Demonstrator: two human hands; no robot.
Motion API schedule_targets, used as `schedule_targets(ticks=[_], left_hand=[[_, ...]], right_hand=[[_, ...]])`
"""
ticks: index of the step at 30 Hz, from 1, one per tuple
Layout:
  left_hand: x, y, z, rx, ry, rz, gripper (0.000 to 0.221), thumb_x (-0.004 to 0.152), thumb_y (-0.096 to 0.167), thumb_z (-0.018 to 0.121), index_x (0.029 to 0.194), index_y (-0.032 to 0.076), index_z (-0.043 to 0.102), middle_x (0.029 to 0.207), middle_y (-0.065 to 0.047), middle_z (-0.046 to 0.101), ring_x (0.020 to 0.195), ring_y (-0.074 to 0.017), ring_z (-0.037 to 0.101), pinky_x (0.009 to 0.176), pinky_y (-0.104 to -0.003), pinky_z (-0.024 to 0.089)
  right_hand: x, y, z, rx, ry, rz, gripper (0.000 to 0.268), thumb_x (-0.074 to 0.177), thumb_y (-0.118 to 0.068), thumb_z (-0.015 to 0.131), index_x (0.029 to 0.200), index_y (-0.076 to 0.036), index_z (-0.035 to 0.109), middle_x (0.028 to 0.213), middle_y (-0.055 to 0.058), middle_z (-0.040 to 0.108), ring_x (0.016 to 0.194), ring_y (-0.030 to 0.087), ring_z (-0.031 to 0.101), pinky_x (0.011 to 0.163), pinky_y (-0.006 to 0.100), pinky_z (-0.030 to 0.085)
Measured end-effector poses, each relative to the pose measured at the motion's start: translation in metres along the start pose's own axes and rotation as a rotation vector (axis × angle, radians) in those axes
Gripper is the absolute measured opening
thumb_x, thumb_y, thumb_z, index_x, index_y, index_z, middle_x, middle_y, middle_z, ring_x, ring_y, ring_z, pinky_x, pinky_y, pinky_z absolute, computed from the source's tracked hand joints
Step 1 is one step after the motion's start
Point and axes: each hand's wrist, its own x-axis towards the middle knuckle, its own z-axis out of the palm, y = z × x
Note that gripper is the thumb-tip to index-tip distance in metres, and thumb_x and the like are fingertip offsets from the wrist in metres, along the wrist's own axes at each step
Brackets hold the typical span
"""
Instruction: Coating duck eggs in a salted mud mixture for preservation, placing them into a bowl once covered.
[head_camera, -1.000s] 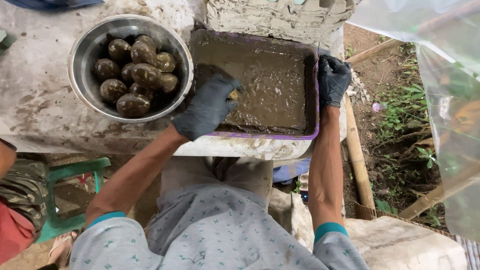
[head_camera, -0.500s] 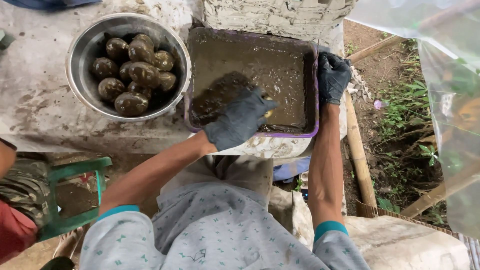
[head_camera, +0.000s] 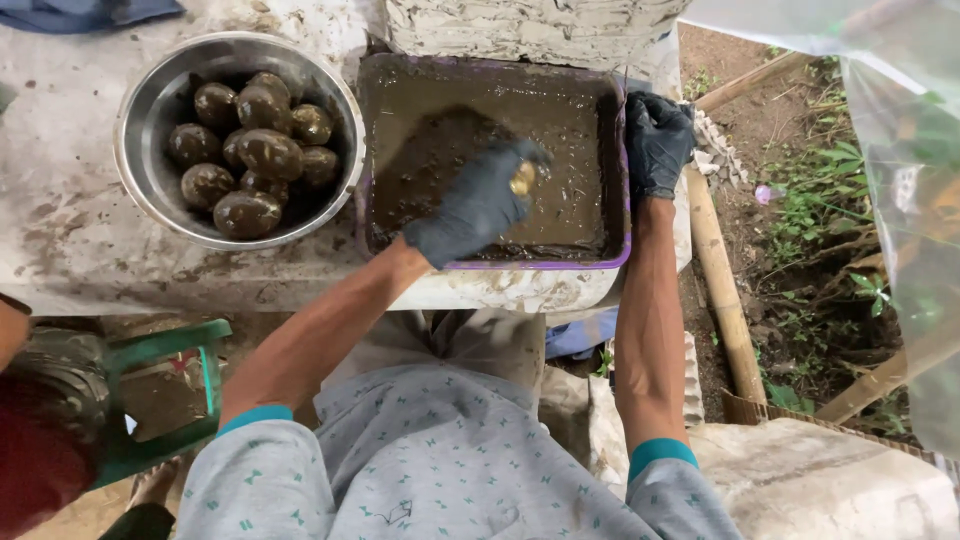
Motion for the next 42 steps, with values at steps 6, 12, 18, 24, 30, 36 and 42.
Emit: schedule_targets(ticks=[6, 12, 18, 24, 30, 36, 42], left_hand=[[-0.002, -0.014, 0.001, -0.653, 0.059, 0.096, 0.019, 0.097, 0.027, 0.074, 0.107, 0.014, 0.066, 0.101, 0.0, 0.068, 0.087, -0.0124, 0.064, 0.073, -0.022, 0.057], [-0.012, -0.005, -0.011, -0.722, 0.102, -0.19, 0.051, 0.096, 0.058, 0.049, 0.103, 0.011, 0.065, 0.086, -0.005, 0.069, 0.073, -0.0144, 0.067, 0.068, -0.027, 0.058], [-0.009, -0.034, -0.011, -0.007, 0.116, -0.136, 0.048, 0.107, 0.01, 0.047, 0.155, 0.015, 0.05, 0.087, 0.001, 0.041, 0.062, -0.0081, 0.038, 0.048, -0.025, 0.03], [-0.019, -0.021, -0.008, 0.296, 0.103, -0.068, 0.051, 0.086, 0.004, 0.08, 0.133, 0.007, 0.063, 0.11, -0.017, 0.062, 0.098, -0.0288, 0.066, 0.082, -0.037, 0.061], [-0.021, -0.017, 0.012, 0.103, -0.075, 0.001, 0.033, 0.097, 0.009, 0.065, 0.129, 0.003, 0.067, 0.119, -0.015, 0.065, 0.101, -0.0273, 0.063, 0.087, -0.034, 0.057], [-0.011, -0.054, 0.031, 0.462, -0.16, 0.257, 0.051, 0.089, 0.02, 0.077, 0.138, 0.012, 0.064, 0.115, -0.017, 0.066, 0.103, -0.0337, 0.058, 0.088, -0.042, 0.043], [-0.018, 0.003, -0.006, 0.08, -0.061, 0.025, 0.021, 0.106, 0.002, 0.051, 0.103, 0.007, 0.07, 0.078, -0.004, 0.059, 0.064, -0.0137, 0.062, 0.045, -0.02, 0.05]], right_hand=[[0.0, 0.011, 0.004, 0.016, -0.004, 0.002, 0.018, 0.095, -0.028, 0.071, 0.093, -0.018, 0.085, 0.097, 0.003, 0.083, 0.097, 0.021, 0.079, 0.115, 0.051, 0.025], [0.0, 0.008, 0.004, 0.024, -0.013, -0.021, 0.017, 0.094, -0.026, 0.069, 0.091, -0.018, 0.085, 0.095, 0.002, 0.083, 0.096, 0.021, 0.079, 0.113, 0.048, 0.028], [0.0, 0.002, 0.001, 0.021, 0.006, -0.058, 0.017, 0.096, -0.024, 0.071, 0.094, -0.016, 0.085, 0.095, 0.004, 0.083, 0.093, 0.021, 0.078, 0.105, 0.043, 0.038], [0.001, 0.001, 0.001, 0.007, 0.001, 0.008, 0.016, 0.095, -0.026, 0.072, 0.091, -0.018, 0.085, 0.095, 0.001, 0.083, 0.093, 0.02, 0.078, 0.114, 0.051, 0.027], [0.0, 0.003, 0.002, -0.016, 0.007, -0.016, 0.015, 0.094, -0.025, 0.072, 0.094, -0.019, 0.085, 0.096, 0.001, 0.083, 0.093, 0.02, 0.078, 0.113, 0.05, 0.03], [0.0, -0.002, -0.001, 0.018, 0.017, 0.022, 0.017, 0.093, -0.027, 0.071, 0.093, -0.018, 0.086, 0.09, 0.003, 0.083, 0.087, 0.02, 0.076, 0.101, 0.037, 0.043], [0.0, 0.001, 0.001, -0.008, 0.008, 0.046, 0.019, 0.094, -0.032, 0.071, 0.096, -0.02, 0.086, 0.093, 0.002, 0.083, 0.089, 0.02, 0.078, 0.111, 0.042, 0.035]])
